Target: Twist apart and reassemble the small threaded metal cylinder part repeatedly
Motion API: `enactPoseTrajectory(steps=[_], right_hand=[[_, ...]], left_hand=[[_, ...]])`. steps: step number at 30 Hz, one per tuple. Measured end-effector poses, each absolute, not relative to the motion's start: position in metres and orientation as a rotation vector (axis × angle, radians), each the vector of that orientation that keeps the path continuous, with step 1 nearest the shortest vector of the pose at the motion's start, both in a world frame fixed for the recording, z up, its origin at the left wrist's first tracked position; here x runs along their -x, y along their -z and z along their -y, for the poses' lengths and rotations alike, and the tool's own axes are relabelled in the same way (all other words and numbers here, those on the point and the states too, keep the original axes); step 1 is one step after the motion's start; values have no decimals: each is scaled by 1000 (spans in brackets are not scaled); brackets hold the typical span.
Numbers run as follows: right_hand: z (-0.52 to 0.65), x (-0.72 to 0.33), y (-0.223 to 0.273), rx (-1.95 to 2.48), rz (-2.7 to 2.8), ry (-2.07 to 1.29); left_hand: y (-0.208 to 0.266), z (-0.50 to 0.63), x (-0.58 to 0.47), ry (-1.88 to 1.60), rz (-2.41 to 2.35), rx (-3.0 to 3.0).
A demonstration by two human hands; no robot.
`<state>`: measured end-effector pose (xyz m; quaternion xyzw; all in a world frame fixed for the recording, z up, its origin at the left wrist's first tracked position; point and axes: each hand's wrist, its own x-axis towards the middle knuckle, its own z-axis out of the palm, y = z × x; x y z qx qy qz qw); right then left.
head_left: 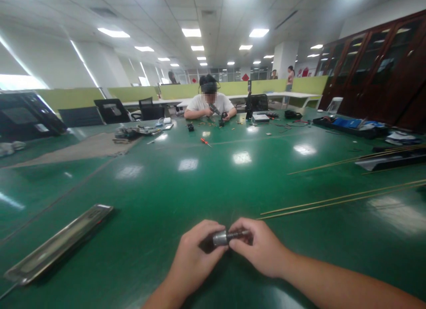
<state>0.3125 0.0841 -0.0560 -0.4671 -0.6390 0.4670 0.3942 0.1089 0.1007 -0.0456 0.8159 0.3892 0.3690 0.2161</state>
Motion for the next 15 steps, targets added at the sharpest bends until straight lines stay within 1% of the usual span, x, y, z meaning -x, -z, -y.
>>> enactPoseTrajectory(steps=[5, 15], right_hand=[[-83, -315, 58, 1163, 1599, -1201], [-81, -316, 54, 1173, 1602, -1193]], left_hand=[[47, -98, -112, -1096, -1018, -2274], [46, -99, -114, -1099, -957, -2278]])
